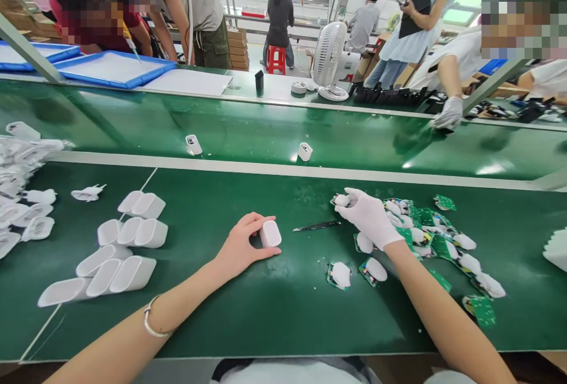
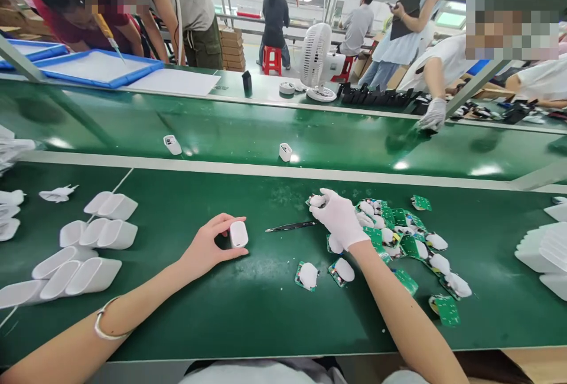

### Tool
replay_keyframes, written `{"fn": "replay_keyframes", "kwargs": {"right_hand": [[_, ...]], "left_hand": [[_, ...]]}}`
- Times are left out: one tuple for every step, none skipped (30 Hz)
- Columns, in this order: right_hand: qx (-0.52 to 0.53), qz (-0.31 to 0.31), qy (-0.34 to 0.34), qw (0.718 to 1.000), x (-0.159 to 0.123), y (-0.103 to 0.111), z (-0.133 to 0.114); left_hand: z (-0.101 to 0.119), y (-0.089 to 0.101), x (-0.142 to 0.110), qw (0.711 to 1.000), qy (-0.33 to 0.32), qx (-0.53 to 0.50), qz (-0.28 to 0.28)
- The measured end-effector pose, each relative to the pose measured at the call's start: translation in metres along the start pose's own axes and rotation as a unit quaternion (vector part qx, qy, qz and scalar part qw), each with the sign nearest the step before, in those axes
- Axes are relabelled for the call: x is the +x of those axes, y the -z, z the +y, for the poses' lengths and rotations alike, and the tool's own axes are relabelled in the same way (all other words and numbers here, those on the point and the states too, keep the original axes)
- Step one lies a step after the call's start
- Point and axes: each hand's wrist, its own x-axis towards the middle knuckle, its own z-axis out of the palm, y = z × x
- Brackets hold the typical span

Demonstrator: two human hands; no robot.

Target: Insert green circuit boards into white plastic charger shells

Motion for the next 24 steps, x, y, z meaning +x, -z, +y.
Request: {"fn": "replay_keyframes", "kwargs": {"right_hand": [[0.071, -0.009, 0.021, 0.997, -0.01, 0.002, -0.006], [0.146, -0.019, 0.054, 0.988, -0.022, 0.003, -0.014], [0.213, -0.031, 0.098, 0.972, -0.035, 0.004, -0.022], [0.257, -0.043, 0.146, 0.954, -0.049, 0.005, -0.03], [0.28, -0.061, 0.192, 0.939, -0.062, 0.003, -0.037], [0.291, -0.083, 0.228, 0.926, -0.074, 0.001, -0.043], [0.297, -0.103, 0.253, 0.915, -0.083, -0.003, -0.048], [0.302, -0.119, 0.265, 0.908, -0.09, -0.007, -0.052], [0.31, -0.128, 0.266, 0.904, -0.095, -0.012, -0.055], [0.318, -0.127, 0.262, 0.902, -0.097, -0.018, -0.057], [0.324, -0.115, 0.258, 0.903, -0.099, -0.022, -0.058], [0.327, -0.099, 0.261, 0.903, -0.099, -0.026, -0.059], [0.325, -0.086, 0.268, 0.903, -0.1, -0.03, -0.059], [0.319, -0.073, 0.276, 0.904, -0.1, -0.032, -0.059], [0.313, -0.062, 0.28, 0.905, -0.101, -0.034, -0.058], [0.31, -0.053, 0.278, 0.908, -0.103, -0.036, -0.058], [0.311, -0.044, 0.27, 0.91, -0.104, -0.037, -0.058], [0.309, -0.033, 0.259, 0.914, -0.105, -0.038, -0.057], [0.302, -0.016, 0.253, 0.919, -0.106, -0.038, -0.057], [0.286, 0.006, 0.262, 0.922, -0.107, -0.038, -0.057], [0.261, 0.029, 0.283, 0.922, -0.107, -0.037, -0.056], [0.227, 0.049, 0.314, 0.921, -0.106, -0.036, -0.057], [0.19, 0.068, 0.347, 0.916, -0.104, -0.035, -0.057], [0.157, 0.085, 0.376, 0.909, -0.102, -0.034, -0.058]], "left_hand": [[0.0, -0.001, -0.001, 1.0, -0.017, 0.004, -0.013], [0.001, -0.001, -0.002, 0.999, -0.039, 0.011, -0.025], [0.002, -0.002, -0.004, 0.997, -0.064, 0.019, -0.031], [0.003, -0.003, -0.005, 0.995, -0.088, 0.026, -0.027], [0.006, -0.004, -0.006, 0.994, -0.107, 0.034, -0.014], [0.008, -0.005, -0.007, 0.992, -0.12, 0.04, 0.005], [0.011, -0.006, -0.008, 0.99, -0.129, 0.042, 0.027], [0.013, -0.007, -0.008, 0.989, -0.135, 0.04, 0.05], [0.014, -0.008, -0.009, 0.987, -0.144, 0.032, 0.069], [0.015, -0.009, -0.01, 0.985, -0.153, 0.021, 0.078], [0.014, -0.011, -0.01, 0.983, -0.165, 0.01, 0.078], [0.013, -0.012, -0.011, 0.981, -0.179, 0.004, 0.074], [0.011, -0.014, -0.012, 0.978, -0.197, 0.006, 0.066], [0.01, -0.015, -0.013, 0.974, -0.216, 0.015, 0.059], [0.01, -0.015, -0.014, 0.969, -0.237, 0.028, 0.055], [0.01, -0.015, -0.015, 0.965, -0.255, 0.041, 0.053], [0.01, -0.014, -0.015, 0.961, -0.268, 0.049, 0.051], [0.011, -0.013, -0.016, 0.96, -0.27, 0.054, 0.043], [0.013, -0.011, -0.017, 0.962, -0.266, 0.056, 0.03], [0.013, -0.01, -0.017, 0.964, -0.259, 0.06, 0.016], [0.014, -0.009, -0.018, 0.965, -0.252, 0.067, 0.006], [0.013, -0.009, -0.018, 0.966, -0.246, 0.074, 0.0], [0.013, -0.008, -0.018, 0.966, -0.243, 0.082, -0.001], [0.012, -0.009, -0.018, 0.966, -0.243, 0.089, 0.002]]}}
